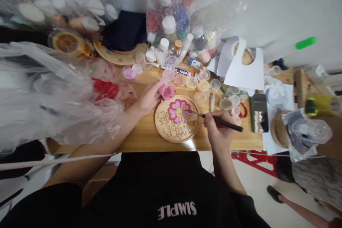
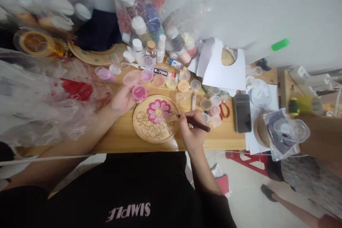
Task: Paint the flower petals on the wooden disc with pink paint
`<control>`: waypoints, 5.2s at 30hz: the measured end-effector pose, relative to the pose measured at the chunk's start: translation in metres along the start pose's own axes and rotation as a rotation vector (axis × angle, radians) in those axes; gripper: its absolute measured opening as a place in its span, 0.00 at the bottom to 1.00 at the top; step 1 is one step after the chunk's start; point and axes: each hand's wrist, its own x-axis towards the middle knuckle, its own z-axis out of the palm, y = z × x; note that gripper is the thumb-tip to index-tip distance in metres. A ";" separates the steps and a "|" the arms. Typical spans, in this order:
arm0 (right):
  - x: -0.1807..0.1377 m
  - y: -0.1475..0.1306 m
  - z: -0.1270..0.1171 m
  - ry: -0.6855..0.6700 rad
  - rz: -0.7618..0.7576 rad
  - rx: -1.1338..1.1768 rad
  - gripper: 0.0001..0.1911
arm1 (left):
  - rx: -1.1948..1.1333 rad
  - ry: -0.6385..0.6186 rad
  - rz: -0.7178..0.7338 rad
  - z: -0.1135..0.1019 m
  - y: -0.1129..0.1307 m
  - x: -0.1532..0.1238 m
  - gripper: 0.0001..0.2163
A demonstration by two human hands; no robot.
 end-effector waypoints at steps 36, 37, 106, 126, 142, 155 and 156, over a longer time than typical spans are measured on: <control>0.007 0.003 0.001 0.042 -0.030 -0.028 0.10 | -0.003 -0.019 0.007 0.000 0.000 0.000 0.18; 0.007 0.003 0.001 0.045 -0.023 -0.030 0.10 | -0.004 -0.017 0.004 0.000 0.000 0.001 0.18; 0.006 0.003 -0.002 0.058 0.003 -0.015 0.11 | -0.014 -0.011 0.001 -0.001 -0.001 0.002 0.18; 0.008 0.003 -0.002 0.058 -0.005 -0.041 0.12 | -0.013 -0.002 0.000 -0.001 -0.001 0.001 0.20; 0.004 0.001 -0.001 0.042 0.008 -0.026 0.11 | -0.006 -0.004 -0.006 0.000 0.001 0.000 0.20; 0.008 0.001 -0.001 0.116 0.026 0.129 0.11 | -0.037 0.074 -0.051 -0.002 0.000 0.001 0.17; 0.008 0.001 0.000 0.127 0.032 0.170 0.12 | -0.046 0.082 -0.042 -0.002 0.000 0.001 0.17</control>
